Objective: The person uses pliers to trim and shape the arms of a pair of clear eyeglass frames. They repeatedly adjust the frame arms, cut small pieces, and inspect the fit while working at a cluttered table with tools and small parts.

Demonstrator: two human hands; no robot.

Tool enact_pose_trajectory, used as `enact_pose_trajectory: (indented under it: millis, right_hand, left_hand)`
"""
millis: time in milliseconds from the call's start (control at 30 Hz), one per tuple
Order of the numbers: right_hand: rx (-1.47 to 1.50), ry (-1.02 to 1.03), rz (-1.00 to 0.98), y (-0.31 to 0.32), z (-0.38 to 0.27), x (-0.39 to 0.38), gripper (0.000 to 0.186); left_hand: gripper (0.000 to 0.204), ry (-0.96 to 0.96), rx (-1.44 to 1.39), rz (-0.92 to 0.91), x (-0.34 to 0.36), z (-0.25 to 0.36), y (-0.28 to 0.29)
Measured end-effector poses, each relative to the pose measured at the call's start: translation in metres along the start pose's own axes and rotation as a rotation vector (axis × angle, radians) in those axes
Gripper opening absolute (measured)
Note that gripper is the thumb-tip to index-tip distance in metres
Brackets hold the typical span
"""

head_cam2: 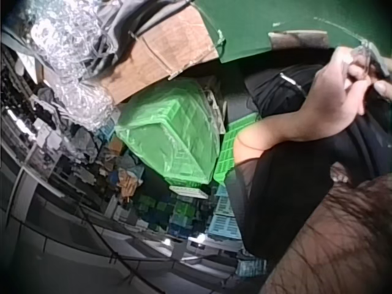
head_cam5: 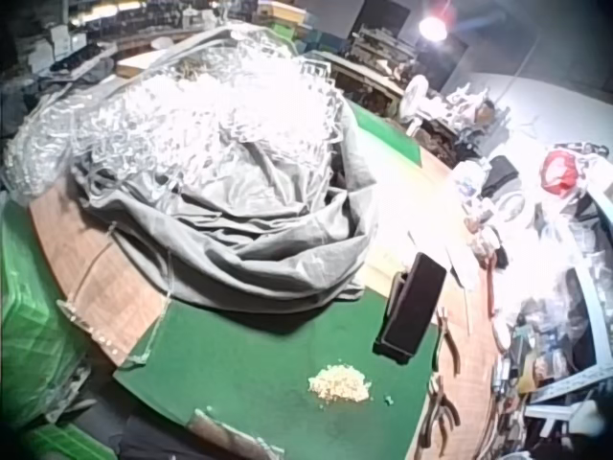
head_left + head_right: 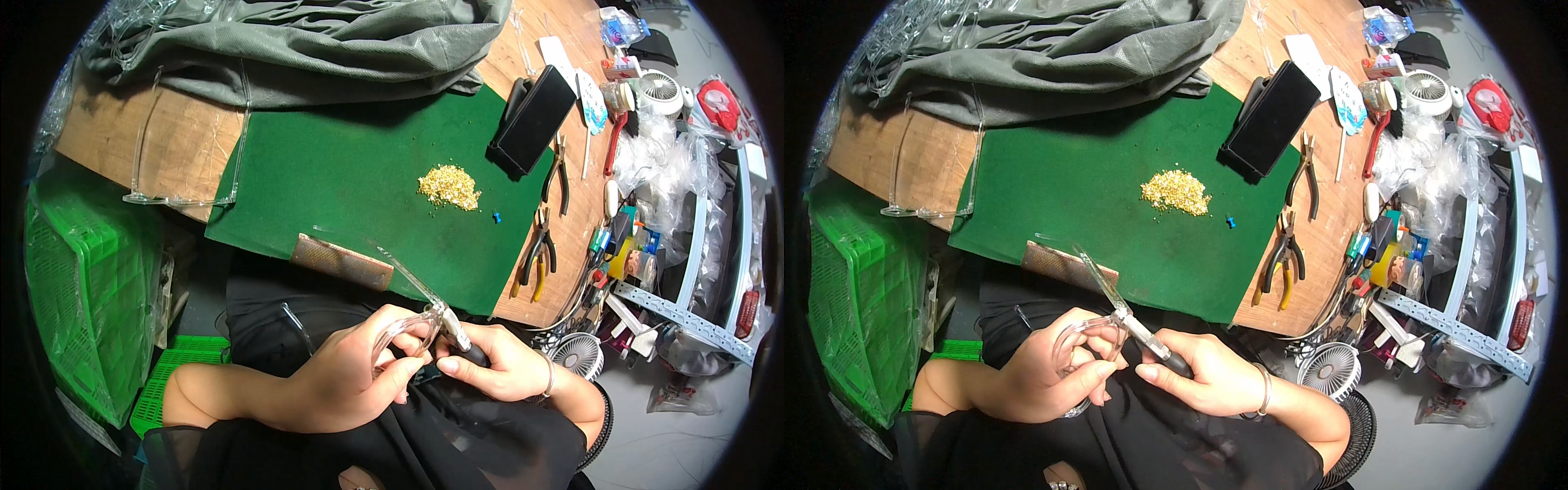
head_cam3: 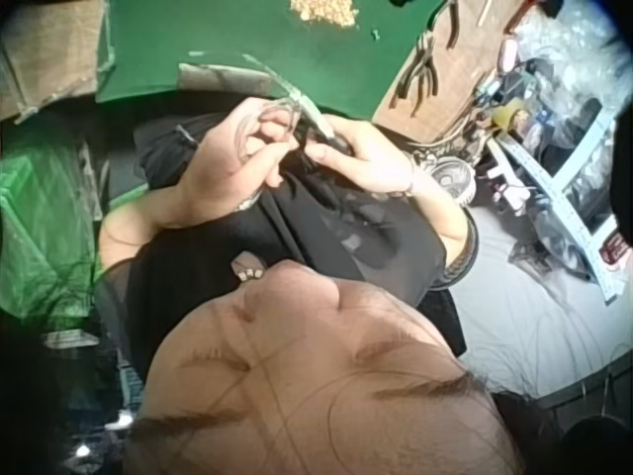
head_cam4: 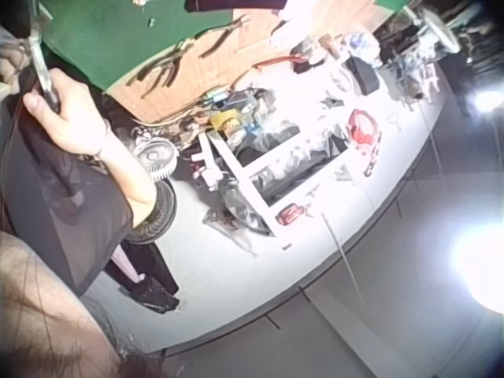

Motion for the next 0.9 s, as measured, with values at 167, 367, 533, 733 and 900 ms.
enact_pose_trajectory:
  millis: [167, 367, 533, 733, 900]
  right_hand:
    - [-0.01, -0.079, -0.007, 0.0, 0.001, 0.002, 0.027]
    - [0.024, -0.086, 0.033, -0.003, 0.004, 0.006, 0.026]
    - [-0.256, 0.283, 0.221, 0.015, -0.02, 0.006, 0.023]
    - [-0.57, 0.45, 0.254, 0.028, -0.043, 0.002, 0.032]
    - [-0.646, 0.539, 0.224, 0.03, -0.049, 0.0, 0.041]
  left_hand:
    - [0.027, 0.035, 0.042, -0.006, -0.001, 0.002, -0.001]
    - [0.027, 0.044, 0.013, 0.001, 0.0, 0.001, 0.002]
    - [0.032, -0.002, 0.05, -0.037, -0.001, 0.007, 0.002]
    - [0.035, -0.156, 0.309, -0.068, -0.01, 0.02, 0.004]
    - [0.03, -0.424, 0.636, -0.032, -0.011, 0.037, 0.003]
Point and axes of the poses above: each hand's wrist, its own x-axis towards the middle knuckle, its own y-axis out of the back of the hand, z = x × y, the point moved 8 cm from there along x, towards the middle knuckle, and after that the axes turned 3 degrees about x, right-handed, at the moved point
